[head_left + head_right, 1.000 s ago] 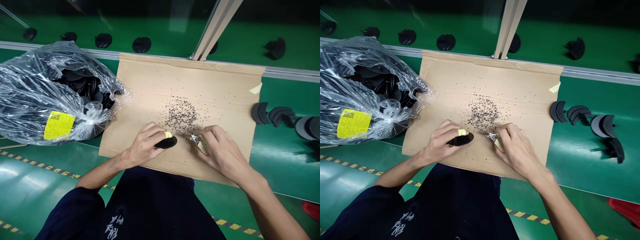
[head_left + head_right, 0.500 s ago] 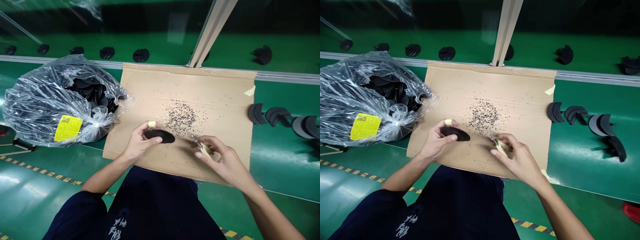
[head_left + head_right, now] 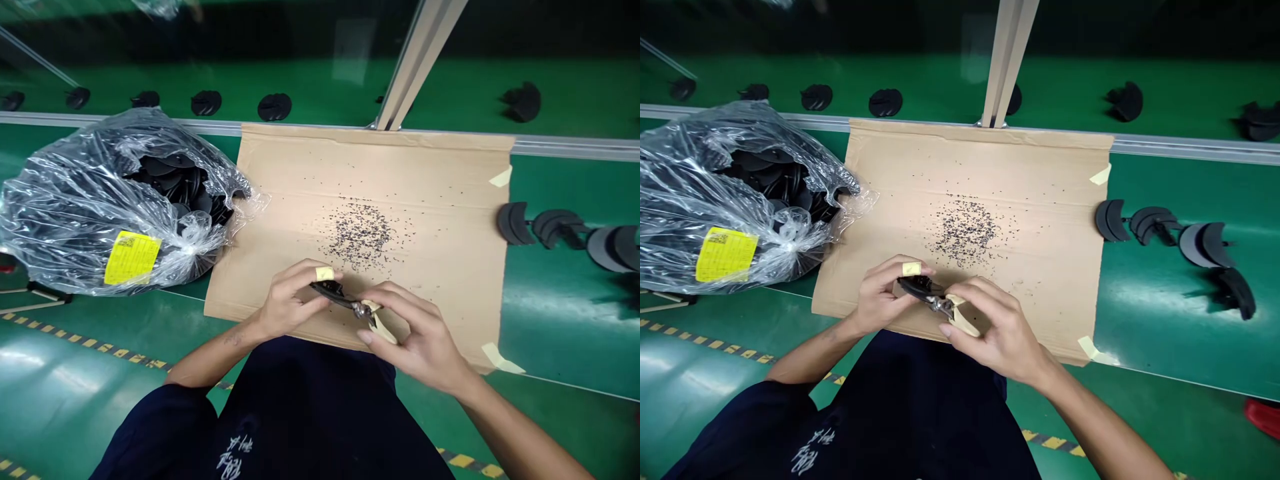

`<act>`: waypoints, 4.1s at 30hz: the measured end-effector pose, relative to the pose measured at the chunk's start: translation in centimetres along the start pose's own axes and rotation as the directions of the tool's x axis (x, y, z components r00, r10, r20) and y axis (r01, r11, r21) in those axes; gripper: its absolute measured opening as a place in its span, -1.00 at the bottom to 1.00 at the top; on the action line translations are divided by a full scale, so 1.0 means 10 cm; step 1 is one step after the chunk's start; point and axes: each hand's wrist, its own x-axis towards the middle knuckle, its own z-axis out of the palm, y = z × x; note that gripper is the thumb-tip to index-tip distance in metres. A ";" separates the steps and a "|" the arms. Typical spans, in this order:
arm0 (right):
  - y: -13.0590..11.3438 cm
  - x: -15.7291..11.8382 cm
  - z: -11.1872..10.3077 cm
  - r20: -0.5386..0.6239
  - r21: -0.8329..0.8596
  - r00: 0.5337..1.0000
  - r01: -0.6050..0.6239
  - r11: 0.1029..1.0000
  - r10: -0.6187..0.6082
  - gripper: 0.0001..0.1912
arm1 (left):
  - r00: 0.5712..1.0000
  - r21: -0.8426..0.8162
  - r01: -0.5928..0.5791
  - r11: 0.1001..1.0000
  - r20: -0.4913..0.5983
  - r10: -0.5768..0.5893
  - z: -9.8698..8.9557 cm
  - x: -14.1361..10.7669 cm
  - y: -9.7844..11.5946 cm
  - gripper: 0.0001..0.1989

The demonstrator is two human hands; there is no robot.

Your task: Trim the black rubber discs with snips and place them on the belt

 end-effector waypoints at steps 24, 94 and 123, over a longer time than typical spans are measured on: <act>0.20 0.12 -0.23 0.151 -0.522 0.953 0.302 0.797 -0.263 -0.74 | 0.995 -0.045 -0.088 0.995 0.052 0.091 -0.03 0.06 -0.01 -0.85; 0.62 -0.93 -0.49 -0.564 -0.288 0.823 -0.274 0.917 0.068 -0.75 | 0.968 0.911 -0.035 0.412 0.132 -0.211 -0.50 3.25 -1.45 -0.70; 0.20 0.07 0.29 -0.084 0.223 0.953 -0.265 0.938 0.290 -0.69 | 0.684 0.558 -0.707 0.435 0.695 0.221 -0.67 0.43 0.26 -0.82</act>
